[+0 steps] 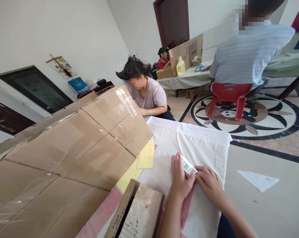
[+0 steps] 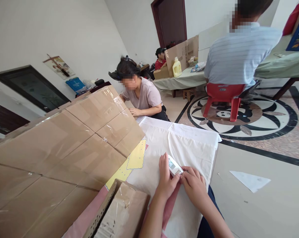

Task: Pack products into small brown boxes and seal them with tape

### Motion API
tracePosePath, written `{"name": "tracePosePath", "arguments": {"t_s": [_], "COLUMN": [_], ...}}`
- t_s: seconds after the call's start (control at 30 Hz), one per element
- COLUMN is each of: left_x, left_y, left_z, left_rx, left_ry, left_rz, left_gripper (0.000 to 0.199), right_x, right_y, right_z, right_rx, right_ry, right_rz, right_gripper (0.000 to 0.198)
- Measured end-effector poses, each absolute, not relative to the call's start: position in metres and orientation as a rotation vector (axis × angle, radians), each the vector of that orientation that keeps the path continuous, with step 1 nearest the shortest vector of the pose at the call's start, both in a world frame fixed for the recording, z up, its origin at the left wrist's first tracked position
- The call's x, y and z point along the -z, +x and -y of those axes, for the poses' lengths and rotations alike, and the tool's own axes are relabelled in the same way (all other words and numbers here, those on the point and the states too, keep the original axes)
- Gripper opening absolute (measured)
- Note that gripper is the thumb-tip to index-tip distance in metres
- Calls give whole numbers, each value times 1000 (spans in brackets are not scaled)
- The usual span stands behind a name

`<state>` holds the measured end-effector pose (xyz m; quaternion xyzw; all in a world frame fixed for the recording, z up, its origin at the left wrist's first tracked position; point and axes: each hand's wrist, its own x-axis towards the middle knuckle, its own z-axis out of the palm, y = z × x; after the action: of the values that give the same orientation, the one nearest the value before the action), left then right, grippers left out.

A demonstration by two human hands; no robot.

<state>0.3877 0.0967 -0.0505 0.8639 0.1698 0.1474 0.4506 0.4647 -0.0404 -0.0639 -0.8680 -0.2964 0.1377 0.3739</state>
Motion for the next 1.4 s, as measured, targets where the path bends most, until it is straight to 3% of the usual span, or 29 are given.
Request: {"name": "tracePosePath", "arguments": {"t_s": [0.43,1.07,1.33,1.4], "left_x": [60,60,65,63], "left_y": [395,393,394,393], "left_z": [-95,-97,-100,-97], "left_rx": [-551,-563,-593,-638], "left_ry": [2259,2246,2227,2269], "left_rz": [-413,-332,-290,-310], "left_gripper": [76,75,69,60], "right_x": [56,56,95,105], "right_y": [453,469,475,480], "right_z": [39,47,43,42], "right_rx": [-186,-263,27,132], "right_ry": [-2220,-2183,-1987,-1964], "right_rz": [785,958,1018,1073], "right_gripper": [37,37,35,33]}}
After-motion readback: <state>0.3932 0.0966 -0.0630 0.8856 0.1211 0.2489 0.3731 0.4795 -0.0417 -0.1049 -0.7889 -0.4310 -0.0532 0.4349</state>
